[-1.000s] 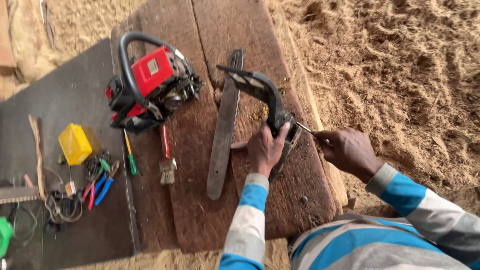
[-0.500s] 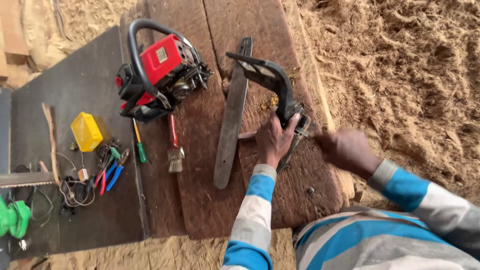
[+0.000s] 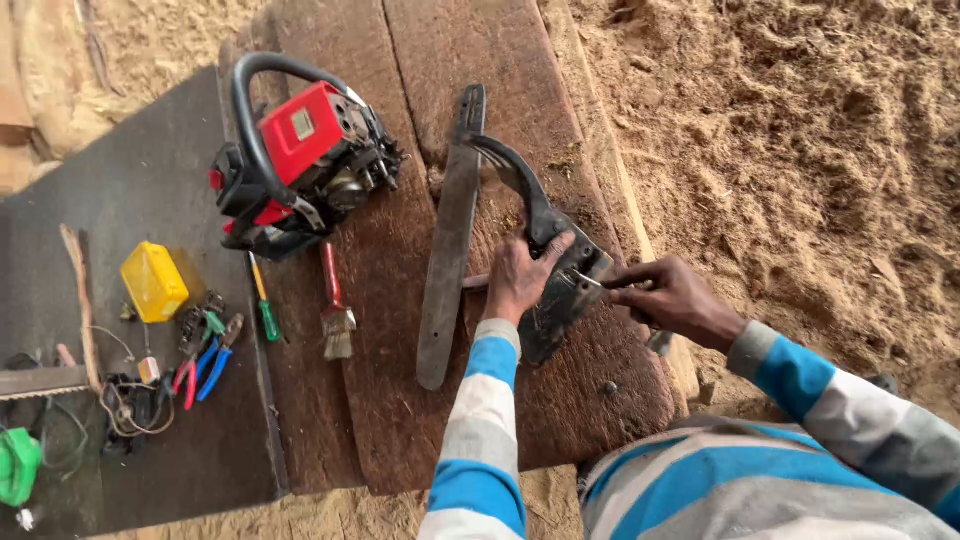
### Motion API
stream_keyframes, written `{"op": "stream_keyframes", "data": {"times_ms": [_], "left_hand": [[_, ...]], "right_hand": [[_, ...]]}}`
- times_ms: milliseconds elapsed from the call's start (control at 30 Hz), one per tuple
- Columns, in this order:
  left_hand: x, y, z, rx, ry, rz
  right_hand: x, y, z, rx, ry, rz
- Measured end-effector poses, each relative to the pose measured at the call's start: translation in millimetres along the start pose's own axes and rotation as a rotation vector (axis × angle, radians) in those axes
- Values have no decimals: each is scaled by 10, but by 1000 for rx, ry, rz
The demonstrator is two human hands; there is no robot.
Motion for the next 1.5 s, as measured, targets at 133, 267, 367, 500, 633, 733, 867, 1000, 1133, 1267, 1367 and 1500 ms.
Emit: {"op": "stream_keyframes", "data": {"times_ms": [133,267,367,500,633,733,867,1000,1133,1267,1367,1500], "left_hand": [[-17,-14,13,26,29,33],[2,-11,-23,11,33,28],[-7,-3,-1,48,-3,45],[25,2,-55,-36,-41,-10],[-25,-4,27,68,44,71],[-11,1,21,56,59,62],[3,-1,-19,36,20,43],[-4,-2,-35,70,-46,66],[37,11,-126,10,-30,29],[19,11,-111,28,-53,46],[22,20,-86,33,-2,52],[5,32,-55,54,9,66]], "right_hand": [[69,-14,-59,-73,132,1],[-59,-34,-81,-136,195,40],[-114,-18,-73,-132,288,80],[-58,-7,-118,-170,374,104],[8,-57,-91,-118,392,72],[-34,-93,-89,-164,293,28],[-81,-140,7,-95,235,53],[-57,-145,-15,-129,191,-5],[-99,-147,21,-67,261,45],[21,-135,87,-33,171,26],[194,-98,152,-46,-61,-82],[277,-87,224,-43,-199,-198]]}}
Point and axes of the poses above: each hand's wrist, its own y-axis towards the middle knuckle, its own x-axis out of the back of the hand, z = x × y, the point moved 7 cm from there along y, towards the middle knuckle, and after that the axes turned 14 degrees about -x, right-handed, at the moved point
